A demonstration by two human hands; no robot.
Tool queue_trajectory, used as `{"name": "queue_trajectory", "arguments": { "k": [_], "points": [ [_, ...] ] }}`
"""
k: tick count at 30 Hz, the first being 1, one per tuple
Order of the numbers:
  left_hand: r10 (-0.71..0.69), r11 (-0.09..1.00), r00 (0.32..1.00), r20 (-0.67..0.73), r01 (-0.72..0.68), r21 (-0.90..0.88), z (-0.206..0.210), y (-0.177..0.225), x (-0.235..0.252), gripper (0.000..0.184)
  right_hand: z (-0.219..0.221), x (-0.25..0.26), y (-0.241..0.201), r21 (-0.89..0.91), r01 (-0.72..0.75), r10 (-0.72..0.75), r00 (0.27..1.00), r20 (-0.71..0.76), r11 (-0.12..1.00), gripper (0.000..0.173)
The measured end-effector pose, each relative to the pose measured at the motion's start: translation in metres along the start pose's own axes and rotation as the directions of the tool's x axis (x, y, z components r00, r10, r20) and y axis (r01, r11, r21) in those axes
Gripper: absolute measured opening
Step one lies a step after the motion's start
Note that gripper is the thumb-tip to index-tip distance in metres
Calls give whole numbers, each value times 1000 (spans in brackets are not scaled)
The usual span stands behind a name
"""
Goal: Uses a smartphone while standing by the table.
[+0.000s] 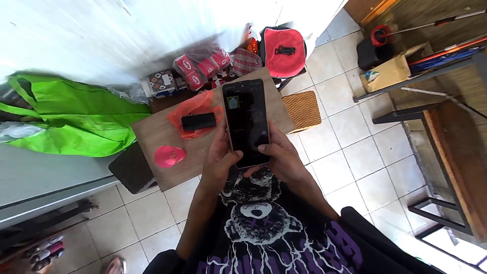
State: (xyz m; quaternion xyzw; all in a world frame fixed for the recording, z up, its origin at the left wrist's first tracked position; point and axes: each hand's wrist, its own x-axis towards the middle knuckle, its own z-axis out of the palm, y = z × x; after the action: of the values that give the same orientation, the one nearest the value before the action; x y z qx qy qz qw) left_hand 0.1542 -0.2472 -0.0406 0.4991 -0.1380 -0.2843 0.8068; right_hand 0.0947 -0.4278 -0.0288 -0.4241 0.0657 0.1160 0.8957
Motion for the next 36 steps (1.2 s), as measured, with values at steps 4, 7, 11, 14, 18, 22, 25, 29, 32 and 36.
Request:
{"name": "queue_trajectory", "arguments": {
  "k": [4,7,11,14,18,22,25,29,32,36],
  "points": [
    [0,1000,1000,-11,0,24,1,-1,1,82,0,0,0,1,3,-3,1000,-3,1000,59],
    [-1,998,1000,-13,2,59,2,1,1,83,0,0,-1,-3,2,-3,1000,-11,1000,59],
    [9,999,1000,-10,-9,51,4,1,1,83,3,1,-1,-17,-1,0,999,-38,1000,55],
    [9,1000,1000,9,-9,26,2,1,1,83,2,2,-1,-20,10,-10,1000,-24,1000,55],
    [9,1000,1000,15,-9,5,1,2,1,83,-6,0,1,2,37,-37,996,78,999,71],
    [9,1000,1000,25,-9,1,1,2,2,83,-7,0,2,60,32,-37,996,83,998,61],
    [15,1000,999,28,-15,-2,1,2,1,83,-6,0,1,66,19,-21,999,43,998,52],
    [23,1000,999,24,-23,10,1,1,2,79,-8,-1,3,84,23,-29,998,63,996,54],
    [24,1000,1000,20,-24,9,2,-1,1,82,-8,-2,3,90,21,-26,998,53,996,55],
    [20,1000,1000,18,-20,23,2,0,1,81,-7,-1,3,76,19,-22,999,41,997,49]
  ]
}}
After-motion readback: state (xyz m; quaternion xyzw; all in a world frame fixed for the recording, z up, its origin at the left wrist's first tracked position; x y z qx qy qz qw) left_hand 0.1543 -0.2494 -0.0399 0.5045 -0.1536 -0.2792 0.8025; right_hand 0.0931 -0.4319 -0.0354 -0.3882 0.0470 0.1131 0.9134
